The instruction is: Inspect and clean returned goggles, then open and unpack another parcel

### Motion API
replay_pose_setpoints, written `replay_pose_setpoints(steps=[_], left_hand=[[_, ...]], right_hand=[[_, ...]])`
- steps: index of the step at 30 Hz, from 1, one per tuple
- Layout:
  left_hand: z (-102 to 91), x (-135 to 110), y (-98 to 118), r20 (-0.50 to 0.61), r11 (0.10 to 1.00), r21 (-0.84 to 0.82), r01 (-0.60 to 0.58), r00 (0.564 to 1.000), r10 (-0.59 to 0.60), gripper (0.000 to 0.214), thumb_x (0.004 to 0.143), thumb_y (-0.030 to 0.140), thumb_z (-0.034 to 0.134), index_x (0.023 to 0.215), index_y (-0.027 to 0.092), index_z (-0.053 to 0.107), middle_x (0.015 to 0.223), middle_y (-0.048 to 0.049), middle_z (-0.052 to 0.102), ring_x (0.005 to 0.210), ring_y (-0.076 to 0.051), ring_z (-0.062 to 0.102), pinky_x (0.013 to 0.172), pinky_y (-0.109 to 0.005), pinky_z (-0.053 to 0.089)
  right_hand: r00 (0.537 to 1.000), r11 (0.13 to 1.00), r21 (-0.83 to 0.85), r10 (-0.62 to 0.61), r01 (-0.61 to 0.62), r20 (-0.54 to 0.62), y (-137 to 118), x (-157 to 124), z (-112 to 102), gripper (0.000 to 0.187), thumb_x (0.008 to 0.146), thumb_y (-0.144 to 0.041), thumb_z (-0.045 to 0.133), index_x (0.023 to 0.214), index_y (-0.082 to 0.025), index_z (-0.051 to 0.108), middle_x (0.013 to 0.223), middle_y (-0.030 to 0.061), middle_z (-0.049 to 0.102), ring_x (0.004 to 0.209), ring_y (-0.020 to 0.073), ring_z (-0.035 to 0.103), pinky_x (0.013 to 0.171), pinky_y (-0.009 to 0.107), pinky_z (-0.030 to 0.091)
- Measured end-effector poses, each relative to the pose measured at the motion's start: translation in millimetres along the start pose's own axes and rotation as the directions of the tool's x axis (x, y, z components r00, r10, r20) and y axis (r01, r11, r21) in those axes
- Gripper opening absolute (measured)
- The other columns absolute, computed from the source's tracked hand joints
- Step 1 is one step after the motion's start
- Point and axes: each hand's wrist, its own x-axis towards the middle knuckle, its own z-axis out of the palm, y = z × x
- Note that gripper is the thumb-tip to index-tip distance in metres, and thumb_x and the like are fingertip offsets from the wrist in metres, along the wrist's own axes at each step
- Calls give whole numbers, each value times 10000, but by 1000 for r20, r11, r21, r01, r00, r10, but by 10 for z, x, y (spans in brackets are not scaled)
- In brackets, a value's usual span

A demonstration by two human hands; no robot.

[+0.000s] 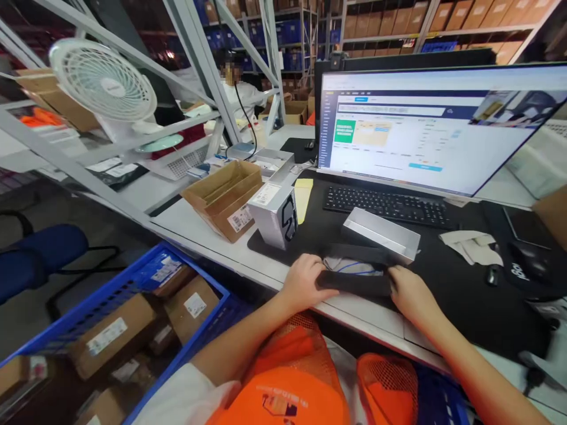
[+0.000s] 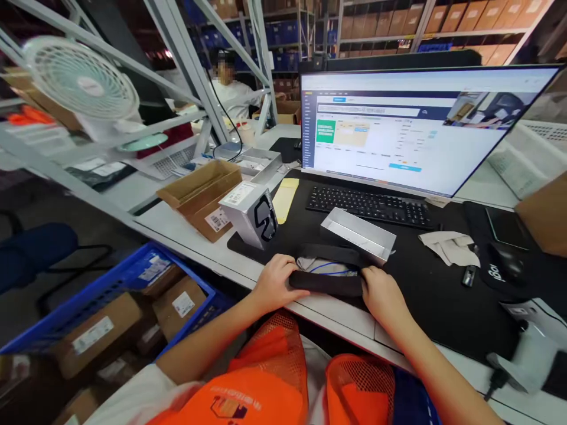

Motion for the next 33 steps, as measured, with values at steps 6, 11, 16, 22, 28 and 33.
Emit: replay_pose_setpoints(steps=[6,11,16,22,28,33], left_hand=[[-135,77,-9,207,986,144,82,972,-111,518,744,662,757,895,180,640,904,-95,676,899,-290,630,780,-411,504],[-235,163,72,164,991,134,-22,986,-1,627,800,569,741,1259,156,629,1183,-158,678,1135,-332,614,971,-458,477],[-189,762,333,409,924,58,-379,853,324,997,725,614,783,1554,233,381,1651,-165,323,1541,-388,224,1228,-562,174],[-168,1201,412,644,942,55,-330,733,219,1184,692,666,757,1622,169,218,1508,-199,477,1344,-377,461,1107,-499,359],[-136,1016,401,620,941,79,-329,756,212,1012,762,573,721,1576,121,325,1372,-167,562,1219,-345,519,1087,-488,364],[-56,948,486,593,921,119,-371,770,233,735,809,512,686,1429,151,522,1261,-152,616,1134,-348,548,962,-497,424]], right_hand=[[972,971,178,124,-160,201,10,1,-156,135,948,-184,490,970,-187,623,974,93,725,914,245,685,760,312,440],[932,938,316,22,-145,363,116,65,-244,255,997,-296,442,814,-205,596,883,83,712,819,228,658,698,307,415],[957,875,460,14,-153,291,133,83,-261,226,964,-340,500,846,-210,642,887,66,724,762,202,638,678,295,423],[953,809,548,48,-212,298,118,-31,-281,285,940,-384,511,755,-199,625,757,36,656,673,170,557,612,289,384],[922,570,740,89,-357,377,159,-150,-554,420,920,-489,532,611,-210,479,553,-38,436,518,113,373,508,259,321],[996,784,620,-31,-31,89,-562,154,-872,360,977,-379,498,697,-185,613,663,15,603,625,145,533,583,267,392]])
